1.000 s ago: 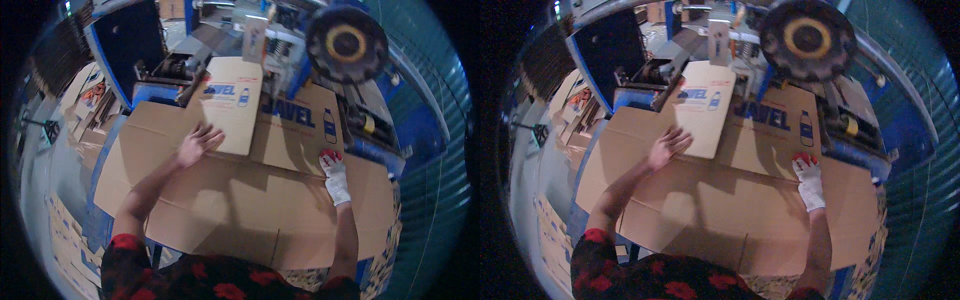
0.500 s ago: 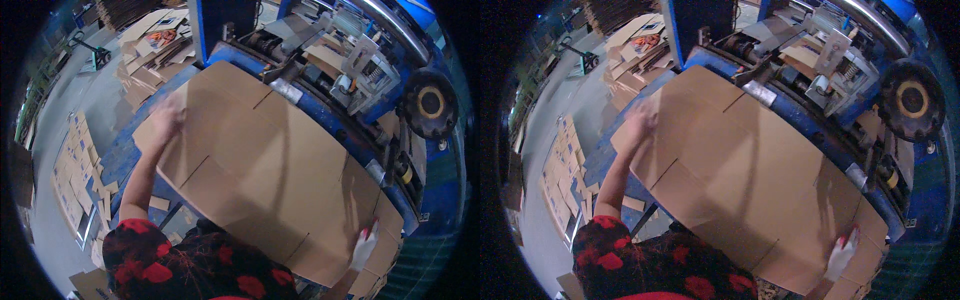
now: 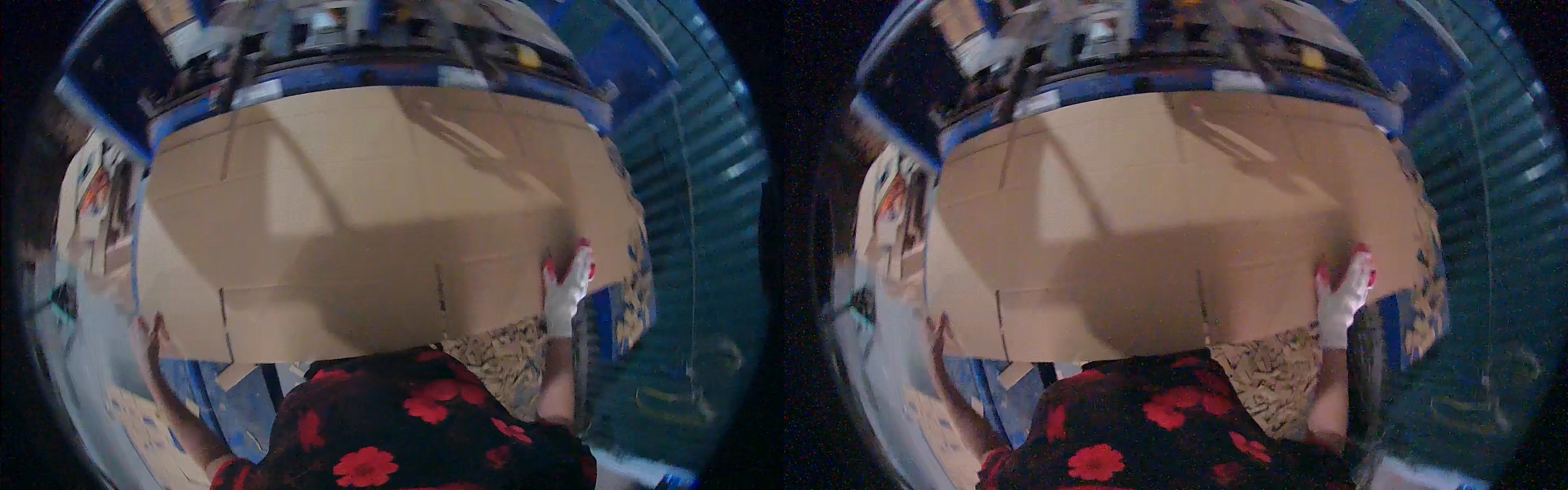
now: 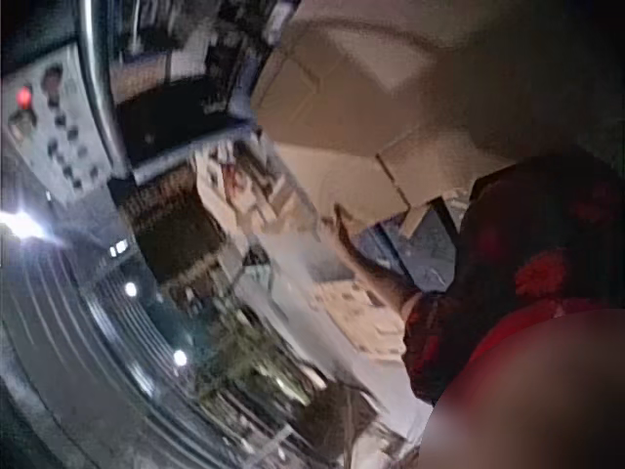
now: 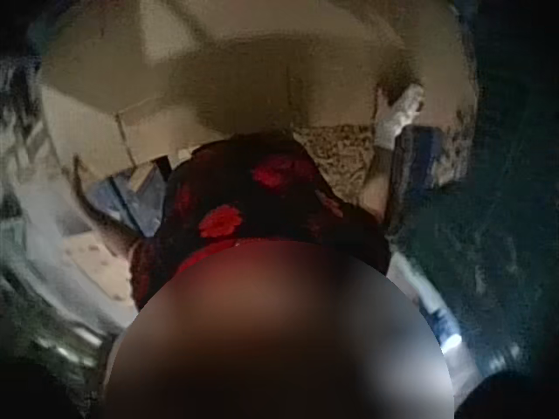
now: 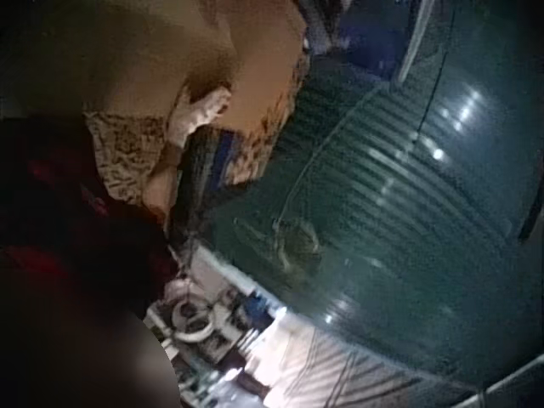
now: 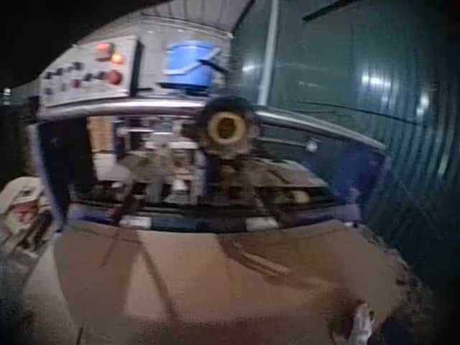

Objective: The person repeatedly folds flat cardboard sheets into boxes using a machine. They align the sheets, press them into the machine to crease and seal, then remove the finished boxes and place them aside. The process is continuous and repetitive throughout the clip.

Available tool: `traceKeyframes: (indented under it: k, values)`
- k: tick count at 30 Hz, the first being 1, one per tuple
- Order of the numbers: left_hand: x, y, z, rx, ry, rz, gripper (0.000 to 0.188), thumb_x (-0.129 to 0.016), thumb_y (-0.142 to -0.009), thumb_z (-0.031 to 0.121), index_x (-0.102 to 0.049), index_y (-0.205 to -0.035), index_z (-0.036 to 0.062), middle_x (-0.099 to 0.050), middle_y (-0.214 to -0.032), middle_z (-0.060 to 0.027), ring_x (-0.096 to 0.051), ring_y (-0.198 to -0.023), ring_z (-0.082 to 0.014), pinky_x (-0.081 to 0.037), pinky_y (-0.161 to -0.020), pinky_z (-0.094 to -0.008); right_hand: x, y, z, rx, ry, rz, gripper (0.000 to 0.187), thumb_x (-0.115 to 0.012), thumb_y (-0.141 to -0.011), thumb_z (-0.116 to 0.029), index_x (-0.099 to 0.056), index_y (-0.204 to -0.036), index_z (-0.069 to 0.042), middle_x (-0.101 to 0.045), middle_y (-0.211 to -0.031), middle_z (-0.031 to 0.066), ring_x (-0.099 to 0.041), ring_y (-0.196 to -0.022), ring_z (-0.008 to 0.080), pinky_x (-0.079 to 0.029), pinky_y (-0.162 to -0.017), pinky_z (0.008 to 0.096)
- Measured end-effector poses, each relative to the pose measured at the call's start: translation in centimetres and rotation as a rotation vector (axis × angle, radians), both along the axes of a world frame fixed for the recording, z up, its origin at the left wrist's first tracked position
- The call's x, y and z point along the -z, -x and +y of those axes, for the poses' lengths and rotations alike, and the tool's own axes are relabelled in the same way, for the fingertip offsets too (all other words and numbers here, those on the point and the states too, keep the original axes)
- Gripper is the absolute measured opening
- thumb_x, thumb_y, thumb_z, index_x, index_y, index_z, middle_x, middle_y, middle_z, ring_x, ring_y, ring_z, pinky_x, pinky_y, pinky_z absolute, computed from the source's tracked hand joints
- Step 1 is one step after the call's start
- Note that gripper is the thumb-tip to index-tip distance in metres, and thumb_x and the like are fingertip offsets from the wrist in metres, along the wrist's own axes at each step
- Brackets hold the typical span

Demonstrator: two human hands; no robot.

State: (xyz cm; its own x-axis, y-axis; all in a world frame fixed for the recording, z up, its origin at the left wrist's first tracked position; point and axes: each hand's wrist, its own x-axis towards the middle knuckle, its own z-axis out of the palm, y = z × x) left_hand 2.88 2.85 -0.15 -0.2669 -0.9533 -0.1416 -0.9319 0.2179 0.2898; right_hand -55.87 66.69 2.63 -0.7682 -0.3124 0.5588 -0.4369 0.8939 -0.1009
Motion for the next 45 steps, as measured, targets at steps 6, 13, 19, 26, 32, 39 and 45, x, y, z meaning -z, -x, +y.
traceKeyframes:
  k: [6,13,19,26,32,39,45]
  values:
    - [-2.8,0.8,-2.0,0.032,0.391,-0.243,0.056,-0.064,-0.087,0.043,-0.054,-0.112,-0.0048,-0.063,-0.103,-0.0221,-0.06,-0.091,-0.0338,-0.046,-0.079,-0.0393,2.9,1.5,4.6,0.114,1.607,-0.718,0.057,-0.059,-0.089,-0.016,-0.037,-0.138,0.003,-0.043,-0.142,0.0133,-0.038,-0.132,0.0254,-0.032,-0.109,0.0414]
    - [-16.5,0.3,6.9,0.361,-0.217,0.946,0.064,-0.068,-0.08,0.018,-0.043,-0.136,0.0006,-0.05,-0.134,-0.011,-0.046,-0.122,-0.0246,-0.032,-0.106,-0.0394,-1.0,-1.7,4.5,0.091,1.285,-0.46,0.038,-0.061,-0.081,0.003,-0.055,-0.119,0.001,-0.057,-0.125,0.0134,-0.061,-0.104,0.0208,-0.05,-0.084,0.0315]
    - [-6.0,13.4,16.5,0.369,-0.157,0.48,0.059,-0.067,-0.083,0.004,-0.043,-0.136,0.0009,-0.048,-0.134,-0.0174,-0.047,-0.124,-0.03,-0.037,-0.102,-0.0403,-3.0,-6.3,-0.9,-0.356,0.219,-0.284,0.043,-0.07,-0.074,-0.001,-0.058,-0.115,-0.003,-0.059,-0.118,0.0128,-0.057,-0.11,0.0234,-0.041,-0.099,0.0423]
    - [-6.7,23.6,19.9,1.186,0.526,0.023,0.064,-0.054,-0.074,0.016,-0.047,-0.138,0.0175,-0.044,-0.143,-0.0085,-0.033,-0.135,-0.0433,-0.02,-0.11,-0.0629,1.5,-1.5,-3.4,-0.682,-0.557,0.143,0.025,-0.055,-0.088,-0.013,-0.053,-0.113,-0.006,-0.056,-0.12,0.0113,-0.051,-0.116,0.0285,-0.04,-0.101,0.0417]
    - [-6.6,24.1,19.7,1.235,0.466,-0.03,0.062,-0.051,-0.076,0.02,-0.048,-0.137,0.0207,-0.046,-0.141,-0.006,-0.035,-0.133,-0.0432,-0.019,-0.108,-0.0672,5.9,1.4,-0.6,-0.697,-0.257,-0.252,0.02,-0.047,-0.096,-0.017,-0.057,-0.109,-0.006,-0.057,-0.112,0.0123,-0.048,-0.116,0.024,-0.042,-0.099,0.0364]
    - [-6.3,24.9,19.1,1.197,0.564,0.087,0.054,-0.051,-0.079,0.021,-0.054,-0.133,0.016,-0.049,-0.137,-0.0066,-0.04,-0.131,-0.0396,-0.022,-0.109,-0.0636,1.7,0.7,-4.6,-0.776,-0.453,0.246,0.027,-0.062,-0.074,-0.003,-0.058,-0.101,-0.006,-0.059,-0.104,0.0134,-0.056,-0.108,0.0334,-0.044,-0.094,0.0485]
    - [-6.3,28.8,15.4,0.98,0.53,0.327,0.054,-0.05,-0.083,0.029,-0.051,-0.135,0.0149,-0.051,-0.137,-0.0086,-0.045,-0.127,-0.0383,-0.026,-0.108,-0.0573,-4.6,1.7,-12.6,-0.716,-0.377,0.005,0.047,-0.061,-0.06,0.004,-0.058,-0.105,-0.008,-0.059,-0.11,0.0138,-0.054,-0.112,0.037,-0.041,-0.098,0.0526]
